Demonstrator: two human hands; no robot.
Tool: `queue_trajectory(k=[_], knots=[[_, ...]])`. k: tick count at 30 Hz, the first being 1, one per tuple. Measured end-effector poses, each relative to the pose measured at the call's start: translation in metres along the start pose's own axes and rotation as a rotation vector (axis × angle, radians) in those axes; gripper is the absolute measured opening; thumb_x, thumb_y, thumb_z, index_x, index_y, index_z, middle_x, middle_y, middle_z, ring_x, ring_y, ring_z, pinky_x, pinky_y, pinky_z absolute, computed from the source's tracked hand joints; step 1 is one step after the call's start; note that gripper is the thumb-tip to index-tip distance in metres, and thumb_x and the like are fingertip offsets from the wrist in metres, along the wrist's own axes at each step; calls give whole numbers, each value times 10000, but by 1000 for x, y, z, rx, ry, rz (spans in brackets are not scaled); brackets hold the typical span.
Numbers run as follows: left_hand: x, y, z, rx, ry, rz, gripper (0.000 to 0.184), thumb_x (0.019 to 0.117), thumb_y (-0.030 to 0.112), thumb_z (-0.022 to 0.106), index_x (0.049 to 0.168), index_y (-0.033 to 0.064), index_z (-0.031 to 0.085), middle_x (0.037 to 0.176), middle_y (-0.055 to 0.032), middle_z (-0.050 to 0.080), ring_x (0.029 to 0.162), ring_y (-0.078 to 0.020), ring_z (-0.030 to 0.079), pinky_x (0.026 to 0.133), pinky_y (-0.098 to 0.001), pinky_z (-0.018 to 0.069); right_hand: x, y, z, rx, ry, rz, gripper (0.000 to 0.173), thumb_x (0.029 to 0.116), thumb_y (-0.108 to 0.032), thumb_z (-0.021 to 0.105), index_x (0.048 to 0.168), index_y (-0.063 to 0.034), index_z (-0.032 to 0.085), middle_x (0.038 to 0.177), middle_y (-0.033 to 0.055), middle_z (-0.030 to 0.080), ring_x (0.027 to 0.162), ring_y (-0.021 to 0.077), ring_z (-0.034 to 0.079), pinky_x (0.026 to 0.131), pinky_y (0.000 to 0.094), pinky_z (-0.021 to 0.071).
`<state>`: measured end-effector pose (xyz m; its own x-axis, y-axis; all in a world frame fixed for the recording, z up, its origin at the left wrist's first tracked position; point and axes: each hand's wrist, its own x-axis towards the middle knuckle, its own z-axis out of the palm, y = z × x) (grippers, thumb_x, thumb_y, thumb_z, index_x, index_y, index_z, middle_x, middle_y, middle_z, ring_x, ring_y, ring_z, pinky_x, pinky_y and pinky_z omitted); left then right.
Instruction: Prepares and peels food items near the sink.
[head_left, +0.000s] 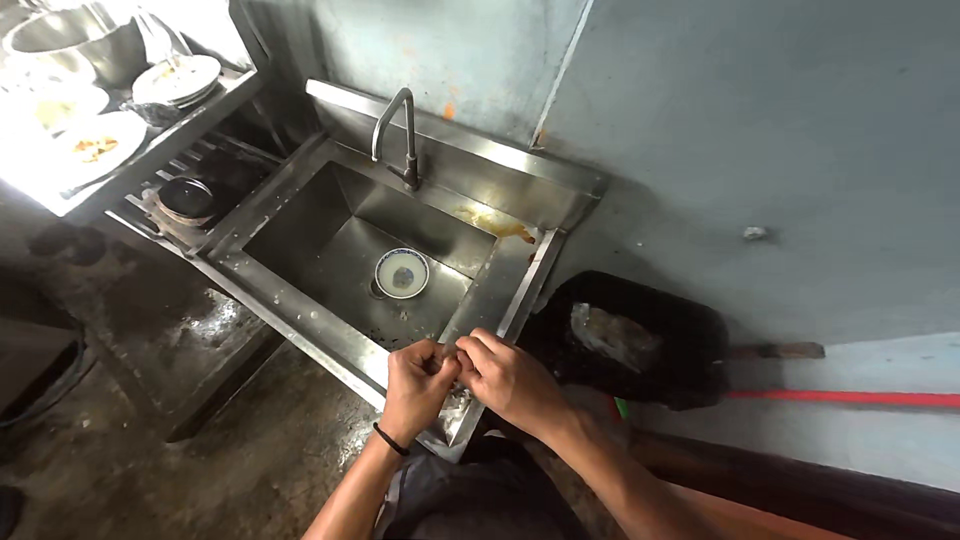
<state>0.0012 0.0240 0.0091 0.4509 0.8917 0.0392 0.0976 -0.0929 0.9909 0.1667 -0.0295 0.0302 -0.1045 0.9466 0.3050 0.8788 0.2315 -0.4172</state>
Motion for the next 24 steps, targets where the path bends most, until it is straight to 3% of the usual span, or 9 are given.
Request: queue_trajectory(k=[5, 8, 12, 15, 19, 24], knots=[[1, 1, -4, -24, -47, -44, 118, 918, 117, 670, 828, 63, 722, 678, -36, 698, 569, -141, 674, 556, -306, 596, 1, 2, -1, 157, -7, 57, 88, 938, -172, 652, 914, -94, 684, 840, 8, 606, 675, 81, 608, 607, 229, 561], [4, 8, -7, -79, -81, -110, 171, 970, 105, 612, 869, 29, 727, 694, -68, 704, 583, -160, 684, 573, -310, 602, 1, 5, 0, 210, 55, 87, 123, 965, -164, 624, 968, -94, 725, 849, -10, 631, 663, 40, 601, 605, 190, 556], [7, 20, -15, -81, -144, -135, 243, 1015, 118, 525, 918, 20, 725, 738, -74, 713, 612, -157, 685, 601, -309, 602, -1, 4, -4, 101, 114, -40, 227, 1008, -190, 604, 1122, -52, 744, 921, 46, 645, 765, 113, 653, 650, 247, 585], [8, 27, -19, -29, -167, -92, 255, 1013, 120, 514, 884, 34, 718, 701, -54, 698, 578, -139, 666, 569, -292, 587, -2, -1, -10, 21, 122, -132, 250, 1006, -190, 612, 1151, -28, 734, 951, 74, 655, 828, 152, 671, 673, 262, 592], [11, 31, -22, 113, -211, 9, 249, 990, 192, 548, 838, 79, 709, 684, 4, 673, 572, -95, 638, 541, -274, 558, 0, -4, -15, -5, 115, -176, 233, 1005, -173, 602, 1125, -12, 720, 929, 80, 645, 828, 180, 664, 670, 277, 589], [16, 33, -25, 301, -281, 142, 305, 1010, 189, 503, 753, 95, 638, 632, 28, 589, 557, -61, 580, 525, -245, 504, 7, -5, -16, -1, 116, -199, 179, 1009, -184, 592, 984, -36, 688, 863, 60, 602, 787, 176, 638, 637, 268, 568]])
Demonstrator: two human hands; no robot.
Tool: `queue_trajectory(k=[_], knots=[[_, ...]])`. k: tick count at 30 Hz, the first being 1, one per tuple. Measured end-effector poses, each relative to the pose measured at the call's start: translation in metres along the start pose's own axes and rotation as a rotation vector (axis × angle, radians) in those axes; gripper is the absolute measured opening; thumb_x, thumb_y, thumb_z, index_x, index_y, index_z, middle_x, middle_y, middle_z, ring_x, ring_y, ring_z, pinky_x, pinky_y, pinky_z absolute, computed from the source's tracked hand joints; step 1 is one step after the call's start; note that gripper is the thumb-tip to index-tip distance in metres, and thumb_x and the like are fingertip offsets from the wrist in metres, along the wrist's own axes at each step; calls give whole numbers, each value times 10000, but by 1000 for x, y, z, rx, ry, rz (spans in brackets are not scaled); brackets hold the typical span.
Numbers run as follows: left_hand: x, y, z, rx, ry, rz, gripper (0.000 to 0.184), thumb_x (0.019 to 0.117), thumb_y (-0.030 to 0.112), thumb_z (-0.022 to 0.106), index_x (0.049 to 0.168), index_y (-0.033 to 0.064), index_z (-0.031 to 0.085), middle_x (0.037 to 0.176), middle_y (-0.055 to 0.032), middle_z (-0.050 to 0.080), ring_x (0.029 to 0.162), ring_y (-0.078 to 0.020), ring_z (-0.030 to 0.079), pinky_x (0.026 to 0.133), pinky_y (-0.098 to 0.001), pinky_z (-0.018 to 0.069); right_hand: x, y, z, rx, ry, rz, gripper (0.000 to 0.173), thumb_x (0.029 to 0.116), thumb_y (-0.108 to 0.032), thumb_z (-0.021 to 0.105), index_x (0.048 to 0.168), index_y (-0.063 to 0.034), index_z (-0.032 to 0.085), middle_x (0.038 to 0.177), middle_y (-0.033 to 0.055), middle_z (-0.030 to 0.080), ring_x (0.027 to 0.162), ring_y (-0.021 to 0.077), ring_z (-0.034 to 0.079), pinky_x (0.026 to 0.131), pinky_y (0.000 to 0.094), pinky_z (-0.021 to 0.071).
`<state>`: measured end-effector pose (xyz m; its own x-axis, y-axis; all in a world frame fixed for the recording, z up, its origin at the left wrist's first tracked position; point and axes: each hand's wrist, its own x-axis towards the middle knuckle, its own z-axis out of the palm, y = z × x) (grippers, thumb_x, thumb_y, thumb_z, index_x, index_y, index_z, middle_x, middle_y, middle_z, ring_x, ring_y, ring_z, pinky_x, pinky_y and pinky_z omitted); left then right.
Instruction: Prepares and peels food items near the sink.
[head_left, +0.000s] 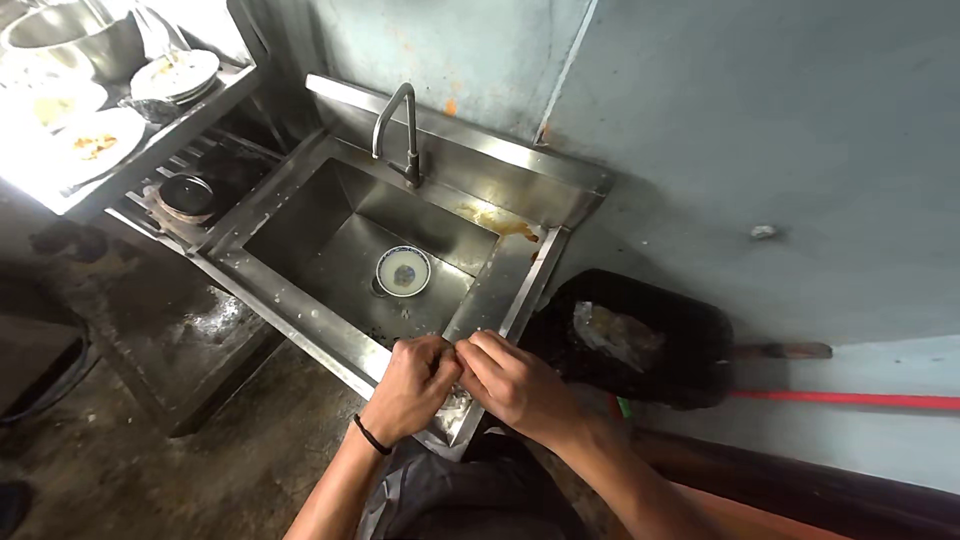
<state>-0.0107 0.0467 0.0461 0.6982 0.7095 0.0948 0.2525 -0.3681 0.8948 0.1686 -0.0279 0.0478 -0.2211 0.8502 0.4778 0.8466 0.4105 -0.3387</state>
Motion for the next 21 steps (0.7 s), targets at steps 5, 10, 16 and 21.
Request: queue_trajectory(k=[5, 10, 16, 21], knots=[[0, 1, -9, 56, -108, 32, 325, 1036, 182, 471, 769, 88, 631, 686, 14, 589, 606, -72, 580, 568, -250, 510, 1, 1, 1, 110, 8, 106, 162, 986, -196, 607, 929, -71, 692, 827, 24, 584, 725, 113, 616, 615, 240, 558], [1, 4, -8, 46, -52, 20, 338, 1040, 180, 432, 765, 95, 609, 641, 22, 563, 568, -70, 567, 539, -247, 498, 1, -4, 1, 24, 55, 61, 229, 1009, -171, 604, 1122, -15, 727, 916, 82, 642, 811, 170, 662, 673, 272, 585], [0, 9, -8, 115, -157, 14, 380, 1060, 214, 407, 762, 87, 606, 661, 7, 553, 608, -86, 575, 577, -268, 504, -1, -5, -6, -42, -34, 8, 207, 1010, -195, 589, 1022, -23, 703, 886, 69, 619, 792, 177, 649, 646, 271, 577], [3, 5, -9, 125, -179, 109, 367, 1050, 197, 441, 733, 82, 585, 657, 6, 521, 610, -85, 542, 569, -254, 472, 0, -3, -7, 57, -38, 46, 178, 991, -203, 605, 901, -62, 667, 829, 40, 576, 746, 142, 618, 626, 248, 556]])
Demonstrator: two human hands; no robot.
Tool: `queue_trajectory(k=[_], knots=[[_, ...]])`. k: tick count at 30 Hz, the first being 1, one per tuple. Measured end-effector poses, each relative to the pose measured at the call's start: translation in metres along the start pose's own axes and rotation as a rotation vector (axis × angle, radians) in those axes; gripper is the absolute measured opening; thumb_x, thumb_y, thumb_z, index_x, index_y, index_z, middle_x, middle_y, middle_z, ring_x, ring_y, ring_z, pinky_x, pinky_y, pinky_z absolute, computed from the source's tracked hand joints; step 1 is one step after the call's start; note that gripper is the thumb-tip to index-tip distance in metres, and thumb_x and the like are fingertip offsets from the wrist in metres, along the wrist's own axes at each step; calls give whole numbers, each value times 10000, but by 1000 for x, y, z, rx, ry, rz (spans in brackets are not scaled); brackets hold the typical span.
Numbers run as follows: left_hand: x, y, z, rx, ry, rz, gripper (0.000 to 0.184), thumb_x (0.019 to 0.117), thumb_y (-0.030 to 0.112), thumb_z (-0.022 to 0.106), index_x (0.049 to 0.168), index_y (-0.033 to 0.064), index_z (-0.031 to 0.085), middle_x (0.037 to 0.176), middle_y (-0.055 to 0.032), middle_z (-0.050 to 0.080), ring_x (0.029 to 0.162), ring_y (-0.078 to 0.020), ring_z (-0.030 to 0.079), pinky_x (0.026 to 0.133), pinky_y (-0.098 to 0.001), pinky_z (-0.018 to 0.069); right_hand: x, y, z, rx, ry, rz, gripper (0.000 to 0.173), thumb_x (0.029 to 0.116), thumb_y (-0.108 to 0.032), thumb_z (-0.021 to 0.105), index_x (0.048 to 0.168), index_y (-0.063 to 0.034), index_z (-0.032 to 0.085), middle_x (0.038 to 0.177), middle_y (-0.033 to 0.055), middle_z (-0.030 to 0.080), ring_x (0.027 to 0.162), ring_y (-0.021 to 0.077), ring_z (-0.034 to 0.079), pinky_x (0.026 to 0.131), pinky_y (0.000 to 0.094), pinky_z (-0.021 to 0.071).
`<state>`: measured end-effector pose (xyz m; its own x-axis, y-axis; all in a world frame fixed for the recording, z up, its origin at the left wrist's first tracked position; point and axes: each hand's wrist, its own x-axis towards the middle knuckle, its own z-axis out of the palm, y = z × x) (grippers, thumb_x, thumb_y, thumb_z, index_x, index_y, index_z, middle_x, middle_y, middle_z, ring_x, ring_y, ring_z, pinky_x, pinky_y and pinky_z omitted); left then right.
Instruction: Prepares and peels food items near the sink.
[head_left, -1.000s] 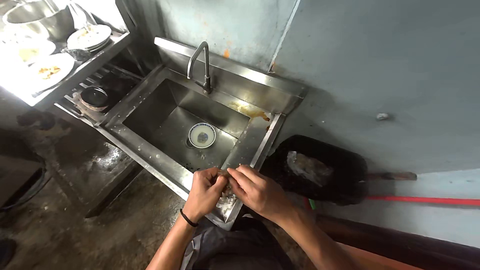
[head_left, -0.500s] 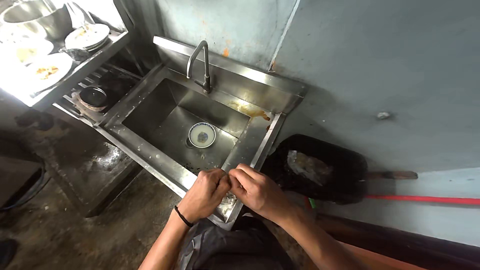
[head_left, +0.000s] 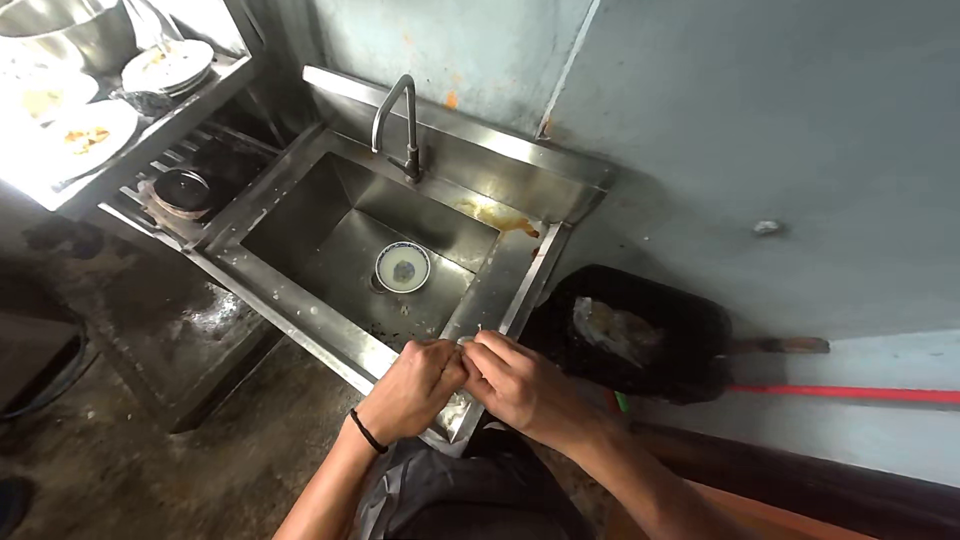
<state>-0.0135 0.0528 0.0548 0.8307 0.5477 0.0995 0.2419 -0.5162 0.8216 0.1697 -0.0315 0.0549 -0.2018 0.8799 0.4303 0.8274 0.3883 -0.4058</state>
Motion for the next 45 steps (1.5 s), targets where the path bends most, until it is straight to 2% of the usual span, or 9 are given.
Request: queue_trajectory(k=[8, 12, 15, 19, 24, 30, 35, 40, 45], knots=[[-1, -4, 6, -112, 65, 69, 381, 1008, 211, 498, 648, 94, 543, 624, 19, 520, 577, -57, 513, 529, -236, 433, 1, 4, -1, 435, 19, 206, 146, 921, -168, 660, 790, -112, 629, 749, -48, 547, 612, 1, 511, 524, 148, 460], [0, -3, 6, -157, 79, 63, 385, 1012, 204, 492, 644, 102, 540, 618, 26, 518, 573, -56, 509, 528, -237, 425, -3, 5, 6, 711, 71, 370, 103, 918, -122, 644, 818, -120, 663, 721, -47, 590, 569, 28, 527, 491, 181, 463], [-1, -2, 12, -206, 175, -21, 318, 1013, 205, 530, 723, 92, 594, 679, 23, 541, 594, -60, 516, 535, -229, 443, -3, 3, 8, 527, 188, 342, 68, 909, -146, 670, 868, -101, 703, 741, -64, 587, 566, -16, 513, 491, 136, 466], [-2, 6, 20, -336, 343, -110, 109, 1004, 130, 613, 1045, 65, 690, 870, -23, 673, 666, -129, 649, 574, -289, 591, 2, 2, 5, 221, 248, 252, 103, 904, -163, 669, 866, -79, 713, 781, -38, 583, 610, -20, 525, 527, 120, 479], [-2, 5, 21, -296, 386, -22, 99, 959, 61, 604, 925, 49, 696, 813, -11, 651, 620, -95, 607, 554, -259, 559, 2, -3, 4, 236, 191, 239, 100, 895, -159, 661, 814, -103, 676, 755, -46, 546, 610, -10, 514, 518, 130, 465], [-5, -3, 21, -386, 359, 13, 86, 951, 61, 630, 901, 24, 690, 804, -29, 630, 636, -96, 592, 573, -254, 543, 2, -3, 5, 631, 141, 511, 60, 841, -162, 710, 791, -161, 678, 616, -70, 553, 491, 28, 481, 434, 183, 406], [-9, -2, 19, -439, 319, -58, 111, 985, 99, 623, 947, 26, 698, 713, -20, 630, 586, -96, 588, 550, -258, 529, 1, -5, 4, 350, 197, 315, 230, 877, -162, 694, 1086, -99, 764, 906, -57, 626, 647, -35, 531, 544, 124, 485], [-9, 4, 18, -548, 317, -190, 141, 1001, 141, 652, 958, 18, 706, 690, -40, 664, 573, -111, 634, 557, -259, 565, 1, -7, 7, 252, 248, 250, 121, 896, -131, 668, 954, -85, 765, 876, -33, 648, 688, -24, 589, 596, 126, 530], [-6, 8, 23, -533, 435, -212, 122, 981, 149, 696, 957, 31, 708, 690, -49, 659, 552, -121, 607, 530, -260, 539, 6, -5, 12, 307, 309, 361, 74, 842, -132, 697, 885, -98, 746, 796, -62, 641, 599, -38, 566, 523, 122, 514]])
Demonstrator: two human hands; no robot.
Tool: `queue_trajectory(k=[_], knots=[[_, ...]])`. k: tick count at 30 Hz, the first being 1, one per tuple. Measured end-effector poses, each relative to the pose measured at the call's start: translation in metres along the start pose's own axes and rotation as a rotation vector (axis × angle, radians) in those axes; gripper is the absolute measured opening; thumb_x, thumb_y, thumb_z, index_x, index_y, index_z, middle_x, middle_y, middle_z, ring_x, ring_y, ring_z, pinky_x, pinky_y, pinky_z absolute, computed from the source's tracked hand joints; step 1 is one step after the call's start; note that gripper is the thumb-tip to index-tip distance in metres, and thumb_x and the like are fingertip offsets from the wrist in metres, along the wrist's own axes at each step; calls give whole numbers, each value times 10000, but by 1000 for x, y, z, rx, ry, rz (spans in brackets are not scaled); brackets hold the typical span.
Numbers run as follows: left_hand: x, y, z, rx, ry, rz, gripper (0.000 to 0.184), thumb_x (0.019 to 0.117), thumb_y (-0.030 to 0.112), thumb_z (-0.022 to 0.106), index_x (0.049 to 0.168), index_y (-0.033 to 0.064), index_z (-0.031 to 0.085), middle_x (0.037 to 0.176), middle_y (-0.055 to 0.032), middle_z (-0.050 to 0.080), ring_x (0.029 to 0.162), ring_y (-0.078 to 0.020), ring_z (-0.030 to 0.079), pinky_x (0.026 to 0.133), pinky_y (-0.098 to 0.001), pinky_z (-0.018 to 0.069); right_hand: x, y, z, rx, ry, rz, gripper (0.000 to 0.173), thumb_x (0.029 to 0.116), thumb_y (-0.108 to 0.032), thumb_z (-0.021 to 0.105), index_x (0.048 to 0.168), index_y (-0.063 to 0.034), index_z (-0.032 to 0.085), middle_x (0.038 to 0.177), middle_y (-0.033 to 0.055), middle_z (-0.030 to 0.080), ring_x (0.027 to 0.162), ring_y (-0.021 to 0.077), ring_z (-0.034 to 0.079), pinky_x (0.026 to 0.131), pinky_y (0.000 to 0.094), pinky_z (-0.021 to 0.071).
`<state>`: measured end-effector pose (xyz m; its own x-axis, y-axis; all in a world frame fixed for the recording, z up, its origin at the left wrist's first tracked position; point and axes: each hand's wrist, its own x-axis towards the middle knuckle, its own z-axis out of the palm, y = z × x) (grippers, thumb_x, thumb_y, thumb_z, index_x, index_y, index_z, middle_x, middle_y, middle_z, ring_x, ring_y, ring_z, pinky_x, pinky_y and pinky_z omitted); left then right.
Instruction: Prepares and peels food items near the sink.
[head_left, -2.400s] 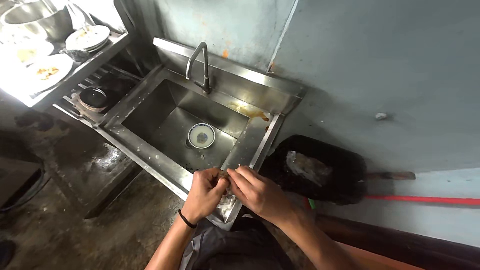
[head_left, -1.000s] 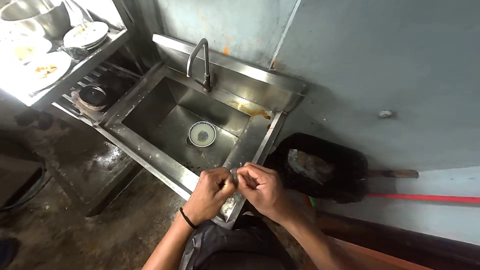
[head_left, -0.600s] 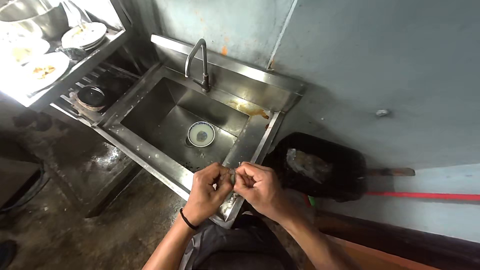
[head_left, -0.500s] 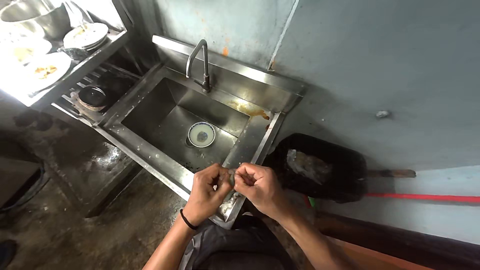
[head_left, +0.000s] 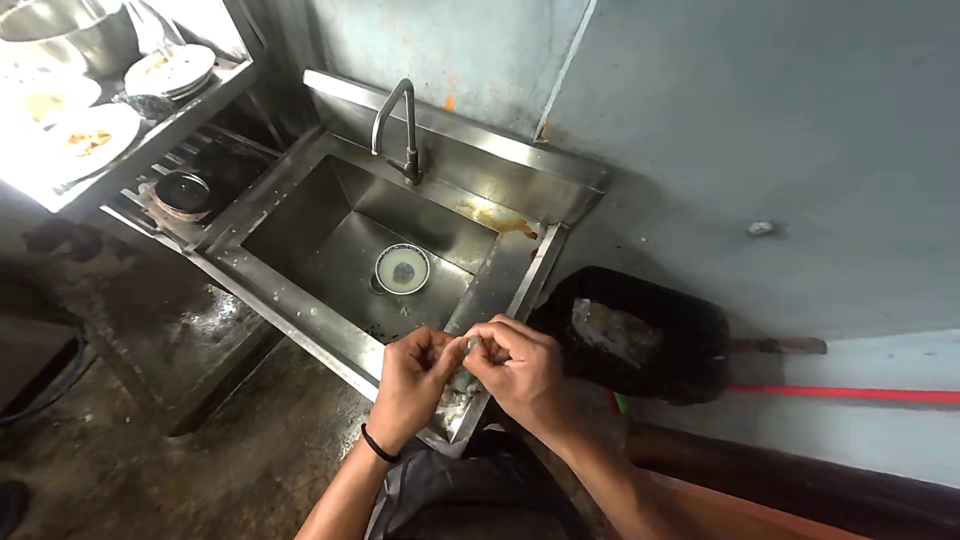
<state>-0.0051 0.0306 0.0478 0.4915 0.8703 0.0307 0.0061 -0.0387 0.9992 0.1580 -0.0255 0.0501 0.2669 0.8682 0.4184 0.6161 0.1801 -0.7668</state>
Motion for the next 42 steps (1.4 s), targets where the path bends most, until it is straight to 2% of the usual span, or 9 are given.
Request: queue_trajectory(k=[2, 6, 12, 20, 23, 29, 35, 39, 42], knots=[[0, -1, 2, 82, 70, 159, 80, 974, 128, 693, 962, 49, 688, 757, -33, 659, 598, -123, 614, 548, -273, 553, 2, 1, 3, -8, 7, 104, 79, 837, -135, 702, 899, -113, 746, 761, -71, 647, 575, -23, 569, 507, 147, 515], [3, -2, -3, 353, 21, 455, 99, 958, 90, 686, 1027, 44, 740, 1004, -31, 691, 823, -89, 657, 688, -244, 582, 5, -3, 4, -39, -15, 355, 61, 845, -185, 709, 881, -174, 757, 665, -89, 669, 515, 11, 599, 462, 224, 527], [1, -13, -10, 422, -91, 459, 135, 942, 101, 712, 1044, 44, 779, 1073, -44, 713, 982, -107, 683, 817, -265, 610, 4, -6, -3, -28, -106, 508, 74, 865, -181, 747, 791, -178, 740, 623, -70, 656, 508, 46, 588, 464, 266, 497], [-7, -18, 5, 528, 52, 458, 124, 897, 118, 722, 980, 38, 767, 954, -28, 718, 854, -83, 685, 753, -249, 612, -1, -12, -4, -42, -142, 480, 91, 854, -195, 712, 763, -197, 708, 590, -88, 614, 485, 36, 561, 440, 252, 482], [-8, -20, 5, 520, 62, 441, 131, 873, 145, 746, 957, 44, 749, 915, -17, 704, 785, -57, 662, 677, -219, 589, -7, -13, -2, -60, -149, 435, 68, 838, -226, 709, 771, -220, 710, 601, -112, 619, 499, 16, 568, 445, 240, 486], [-10, -20, 3, 614, 61, 380, 190, 812, 251, 790, 845, 88, 698, 775, 20, 639, 691, -55, 627, 610, -230, 564, -11, -13, 0, -54, -192, 349, 38, 816, -233, 713, 788, -209, 721, 608, -117, 605, 511, -3, 556, 463, 214, 483], [-10, -22, 2, 602, 49, 295, 180, 810, 263, 767, 775, 117, 668, 677, 57, 588, 576, -24, 563, 512, -214, 508, 2, -10, -3, 18, -329, 515, 134, 815, -202, 744, 702, -198, 673, 548, -64, 566, 463, 70, 513, 433, 273, 424], [-11, -21, 2, 588, 67, 263, 153, 793, 246, 755, 778, 124, 663, 678, 61, 587, 565, -23, 556, 497, -216, 499, 4, -12, -1, -25, -324, 533, 157, 825, -212, 747, 695, -208, 659, 535, -67, 547, 452, 71, 494, 427, 281, 409], [-10, -18, 2, 421, 80, 210, 123, 818, 200, 745, 791, 111, 664, 659, 60, 584, 535, -23, 539, 473, -208, 478, 3, -9, 0, 90, -293, 572, 125, 842, -191, 715, 722, -181, 683, 556, -44, 575, 468, 84, 519, 442, 279, 431]])
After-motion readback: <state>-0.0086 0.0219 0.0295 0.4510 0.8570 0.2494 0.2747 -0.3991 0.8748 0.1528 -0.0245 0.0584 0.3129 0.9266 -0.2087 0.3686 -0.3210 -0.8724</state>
